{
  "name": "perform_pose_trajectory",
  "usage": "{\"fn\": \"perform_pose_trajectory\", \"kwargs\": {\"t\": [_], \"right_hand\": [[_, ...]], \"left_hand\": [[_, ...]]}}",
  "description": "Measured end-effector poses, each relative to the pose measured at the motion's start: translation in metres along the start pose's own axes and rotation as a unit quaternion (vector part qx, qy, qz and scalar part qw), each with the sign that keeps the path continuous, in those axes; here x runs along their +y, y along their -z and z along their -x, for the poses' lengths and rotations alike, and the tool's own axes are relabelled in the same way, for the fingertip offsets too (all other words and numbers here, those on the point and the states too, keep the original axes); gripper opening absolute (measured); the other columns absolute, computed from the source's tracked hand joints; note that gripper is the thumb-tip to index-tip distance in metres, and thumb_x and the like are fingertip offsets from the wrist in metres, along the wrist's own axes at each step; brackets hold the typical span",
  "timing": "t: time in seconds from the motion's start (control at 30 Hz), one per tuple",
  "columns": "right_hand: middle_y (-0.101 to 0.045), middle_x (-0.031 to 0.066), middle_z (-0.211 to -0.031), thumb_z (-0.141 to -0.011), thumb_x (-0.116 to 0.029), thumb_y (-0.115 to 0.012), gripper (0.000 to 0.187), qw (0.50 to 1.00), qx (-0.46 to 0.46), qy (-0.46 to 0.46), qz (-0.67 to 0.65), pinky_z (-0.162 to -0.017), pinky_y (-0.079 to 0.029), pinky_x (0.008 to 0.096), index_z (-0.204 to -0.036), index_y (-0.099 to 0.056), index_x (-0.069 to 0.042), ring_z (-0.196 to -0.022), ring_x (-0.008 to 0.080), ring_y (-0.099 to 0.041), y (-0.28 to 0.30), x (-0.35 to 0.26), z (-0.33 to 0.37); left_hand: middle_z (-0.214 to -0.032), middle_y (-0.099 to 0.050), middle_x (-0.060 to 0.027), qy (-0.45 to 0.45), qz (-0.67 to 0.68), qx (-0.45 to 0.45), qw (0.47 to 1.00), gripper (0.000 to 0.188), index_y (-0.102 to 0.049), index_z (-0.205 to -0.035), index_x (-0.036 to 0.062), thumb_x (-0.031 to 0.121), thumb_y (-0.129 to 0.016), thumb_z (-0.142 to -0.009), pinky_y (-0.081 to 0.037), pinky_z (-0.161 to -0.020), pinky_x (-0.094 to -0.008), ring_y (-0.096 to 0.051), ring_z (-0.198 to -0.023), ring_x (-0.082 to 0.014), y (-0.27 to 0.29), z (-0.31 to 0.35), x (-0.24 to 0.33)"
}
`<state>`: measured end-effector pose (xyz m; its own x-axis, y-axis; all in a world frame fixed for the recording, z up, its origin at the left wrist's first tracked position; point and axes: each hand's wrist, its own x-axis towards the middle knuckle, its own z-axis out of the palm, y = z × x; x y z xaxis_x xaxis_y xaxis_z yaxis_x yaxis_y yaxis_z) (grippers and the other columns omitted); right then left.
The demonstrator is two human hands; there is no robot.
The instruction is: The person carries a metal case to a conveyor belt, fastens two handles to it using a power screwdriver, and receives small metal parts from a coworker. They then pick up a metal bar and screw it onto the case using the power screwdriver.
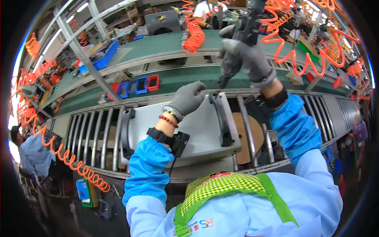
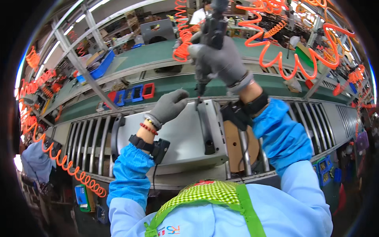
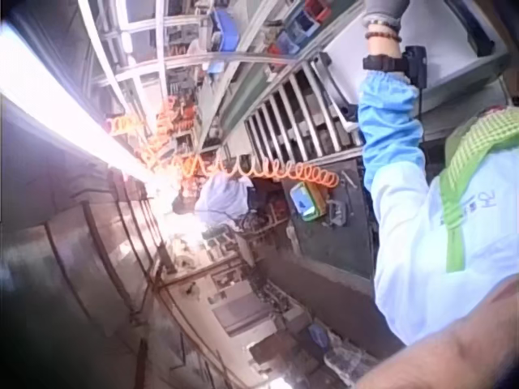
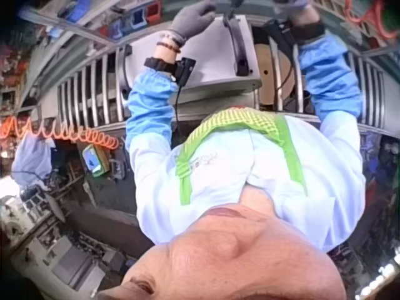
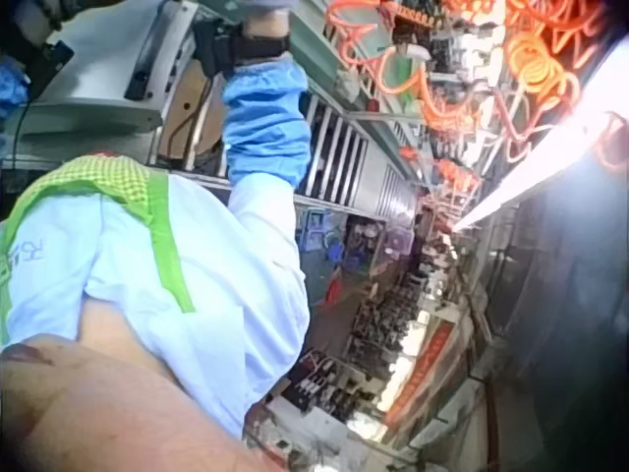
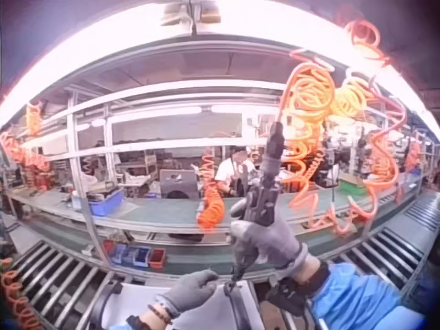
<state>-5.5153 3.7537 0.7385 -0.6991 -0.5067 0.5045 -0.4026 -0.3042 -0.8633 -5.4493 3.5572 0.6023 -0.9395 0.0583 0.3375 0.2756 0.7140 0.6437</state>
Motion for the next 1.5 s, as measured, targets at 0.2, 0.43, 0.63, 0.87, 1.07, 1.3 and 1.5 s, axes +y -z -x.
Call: {"fn": "perform_pose_trajectory", "kwargs": {"t": [0.2,0.43,0.63,0.87,1.07,1.3,1.5], "right_hand": [[-0.065,0.0088,-0.079,-0.083,-0.009,-0.065,0.032,0.997,0.031,0.028,0.072,-0.058,-0.051,0.0278,-0.113,-0.055,-0.001,-0.067,0.0132,-0.063,-0.006,0.036,-0.002],[-0.058,0.0008,-0.078,-0.079,-0.011,-0.073,0.034,0.996,0.047,0.026,0.066,-0.060,-0.050,0.0270,-0.107,-0.056,-0.001,-0.068,0.0091,-0.058,-0.001,0.072,-0.014],[-0.064,0.0081,-0.080,-0.082,-0.009,-0.063,0.032,0.998,0.066,0.002,0.009,-0.068,-0.055,0.0334,-0.111,-0.057,0.000,-0.073,0.0197,-0.066,0.011,0.066,-0.011],[-0.061,0.0045,-0.080,-0.080,-0.006,-0.068,0.031,0.997,0.077,-0.018,0.016,-0.059,-0.050,0.0262,-0.108,-0.056,-0.001,-0.067,0.0114,-0.061,0.011,0.090,-0.008],[-0.061,0.0045,-0.081,-0.080,-0.006,-0.067,0.032,0.997,0.054,-0.062,0.008,-0.060,-0.052,0.0275,-0.109,-0.055,-0.001,-0.069,0.0120,-0.063,0.016,0.088,-0.004],[-0.060,0.0049,-0.082,-0.078,-0.006,-0.067,0.032,0.996,0.061,-0.067,-0.015,-0.063,-0.053,0.0278,-0.107,-0.056,-0.001,-0.071,0.0130,-0.064,0.021,0.091,-0.012],[-0.060,0.0032,-0.081,-0.076,-0.005,-0.071,0.033,0.994,0.019,-0.107,0.018,-0.061,-0.050,0.0258,-0.106,-0.056,-0.001,-0.069,0.0092,-0.060,0.009,0.091,-0.020]], "left_hand": [[-0.127,-0.058,-0.0208,-0.009,-0.029,-0.040,0.999,0.041,-0.059,-0.126,0.0079,0.013,-0.054,-0.086,-0.045,-0.098,-0.0401,-0.057,-0.117,-0.0361,-0.029,-0.010,-0.017],[-0.115,-0.060,-0.0162,-0.025,0.164,-0.079,0.983,0.051,-0.049,-0.136,0.0043,0.018,-0.057,-0.088,-0.046,-0.094,-0.0389,-0.059,-0.105,-0.0290,-0.049,-0.021,-0.036],[-0.113,-0.060,-0.0180,-0.038,0.135,-0.092,0.986,0.060,-0.052,-0.131,0.0031,0.035,-0.065,-0.081,-0.045,-0.095,-0.0401,-0.057,-0.106,-0.0332,-0.053,-0.012,-0.028],[-0.110,-0.062,-0.0166,-0.016,0.110,-0.113,0.987,0.068,-0.054,-0.128,0.0008,0.042,-0.070,-0.077,-0.048,-0.093,-0.0396,-0.059,-0.102,-0.0328,-0.044,-0.018,-0.021],[-0.115,-0.062,-0.0201,0.005,0.175,-0.122,0.977,0.086,-0.041,-0.141,0.0025,0.044,-0.074,-0.073,-0.049,-0.094,-0.0403,-0.062,-0.102,-0.0345,-0.048,-0.018,-0.025],[-0.125,-0.058,-0.0237,0.039,0.157,-0.088,0.983,0.112,-0.024,-0.150,0.0029,0.045,-0.081,-0.064,-0.048,-0.095,-0.0406,-0.061,-0.109,-0.0370,-0.047,-0.017,-0.026],[-0.122,-0.060,-0.0220,0.042,0.169,-0.108,0.979,0.116,-0.024,-0.149,-0.0022,0.047,-0.083,-0.061,-0.047,-0.096,-0.0421,-0.060,-0.107,-0.0373,-0.039,-0.022,-0.025]]}}
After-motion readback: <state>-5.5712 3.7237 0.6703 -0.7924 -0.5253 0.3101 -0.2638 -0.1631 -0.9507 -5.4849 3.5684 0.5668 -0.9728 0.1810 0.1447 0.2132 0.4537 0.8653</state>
